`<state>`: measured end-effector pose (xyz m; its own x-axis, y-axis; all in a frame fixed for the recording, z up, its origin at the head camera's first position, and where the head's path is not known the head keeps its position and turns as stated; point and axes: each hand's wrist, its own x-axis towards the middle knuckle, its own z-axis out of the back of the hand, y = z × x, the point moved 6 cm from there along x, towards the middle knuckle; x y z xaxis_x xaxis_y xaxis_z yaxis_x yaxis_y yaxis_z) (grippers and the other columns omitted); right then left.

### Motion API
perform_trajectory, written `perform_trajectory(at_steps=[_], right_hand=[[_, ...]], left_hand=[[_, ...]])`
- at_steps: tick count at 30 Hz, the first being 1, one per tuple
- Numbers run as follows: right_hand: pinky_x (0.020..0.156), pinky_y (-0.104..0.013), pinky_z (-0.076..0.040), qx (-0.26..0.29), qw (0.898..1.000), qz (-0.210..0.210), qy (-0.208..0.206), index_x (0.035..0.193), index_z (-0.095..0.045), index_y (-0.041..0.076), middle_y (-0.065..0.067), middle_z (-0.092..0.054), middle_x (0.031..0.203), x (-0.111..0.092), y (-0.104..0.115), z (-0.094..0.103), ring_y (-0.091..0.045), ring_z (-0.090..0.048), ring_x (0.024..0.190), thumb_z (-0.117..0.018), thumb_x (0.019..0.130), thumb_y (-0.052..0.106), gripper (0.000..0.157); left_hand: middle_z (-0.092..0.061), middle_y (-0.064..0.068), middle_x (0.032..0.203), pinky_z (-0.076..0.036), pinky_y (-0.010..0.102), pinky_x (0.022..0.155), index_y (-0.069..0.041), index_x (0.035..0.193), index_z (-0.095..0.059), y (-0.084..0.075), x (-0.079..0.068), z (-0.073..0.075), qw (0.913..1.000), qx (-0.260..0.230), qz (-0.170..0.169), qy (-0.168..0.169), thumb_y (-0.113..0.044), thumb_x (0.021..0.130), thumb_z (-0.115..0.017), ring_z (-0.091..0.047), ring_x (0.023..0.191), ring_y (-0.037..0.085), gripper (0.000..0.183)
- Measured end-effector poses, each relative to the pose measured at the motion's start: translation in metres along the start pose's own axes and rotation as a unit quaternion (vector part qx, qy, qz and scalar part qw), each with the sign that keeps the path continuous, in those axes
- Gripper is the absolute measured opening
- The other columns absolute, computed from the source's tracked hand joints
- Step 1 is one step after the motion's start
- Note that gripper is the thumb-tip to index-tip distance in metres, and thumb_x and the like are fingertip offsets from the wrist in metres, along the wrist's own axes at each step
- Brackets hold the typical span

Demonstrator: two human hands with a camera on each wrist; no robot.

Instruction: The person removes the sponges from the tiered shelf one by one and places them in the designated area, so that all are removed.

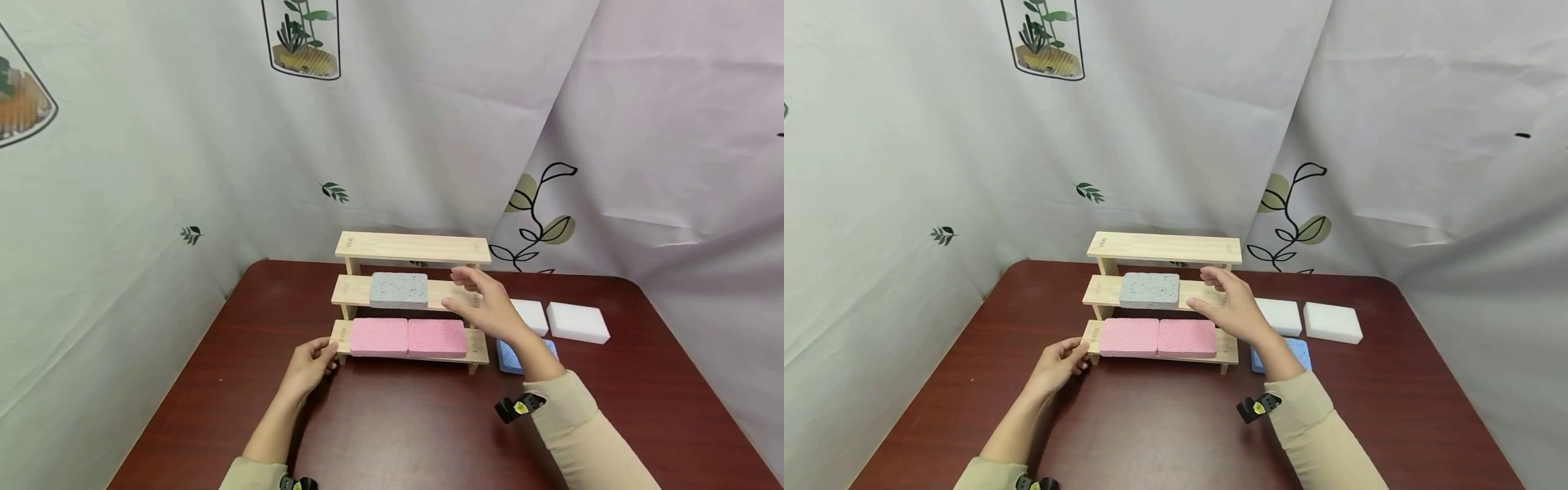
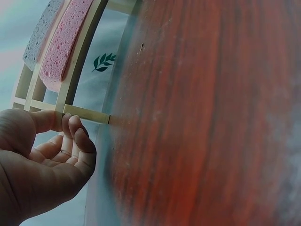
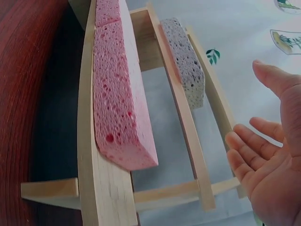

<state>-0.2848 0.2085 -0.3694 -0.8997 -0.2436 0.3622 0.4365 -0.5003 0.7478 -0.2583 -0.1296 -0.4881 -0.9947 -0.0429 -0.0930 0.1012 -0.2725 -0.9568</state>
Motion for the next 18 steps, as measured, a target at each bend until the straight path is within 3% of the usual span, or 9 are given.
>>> perform_trajectory(at_steps=[10,18], right_hand=[[0.106,-0.048,-0.045,-0.021,0.999,0.024,0.008,0.135,-0.057,-0.002,-0.017,-0.063,0.127,0.009,0.004,-0.014,-0.033,-0.059,0.121,-0.081,0.087,0.021,0.058],[0.105,-0.05,-0.046,-0.038,0.999,0.02,0.013,0.136,-0.055,-0.004,-0.02,-0.063,0.128,0.014,0.0,-0.021,-0.036,-0.059,0.12,-0.082,0.086,0.024,0.063]], left_hand=[[-0.066,0.013,0.081,-0.05,0.023,0.059,0.014,0.122,-0.062,0.0,0.0,0.0,1.0,0.001,0.004,0.004,-0.007,0.102,-0.059,-0.06,0.068,0.015,0.029],[-0.066,0.012,0.081,-0.05,0.023,0.059,0.013,0.121,-0.064,0.002,0.001,-0.001,1.0,-0.003,0.001,0.003,-0.006,0.101,-0.06,-0.059,0.068,0.015,0.028]])
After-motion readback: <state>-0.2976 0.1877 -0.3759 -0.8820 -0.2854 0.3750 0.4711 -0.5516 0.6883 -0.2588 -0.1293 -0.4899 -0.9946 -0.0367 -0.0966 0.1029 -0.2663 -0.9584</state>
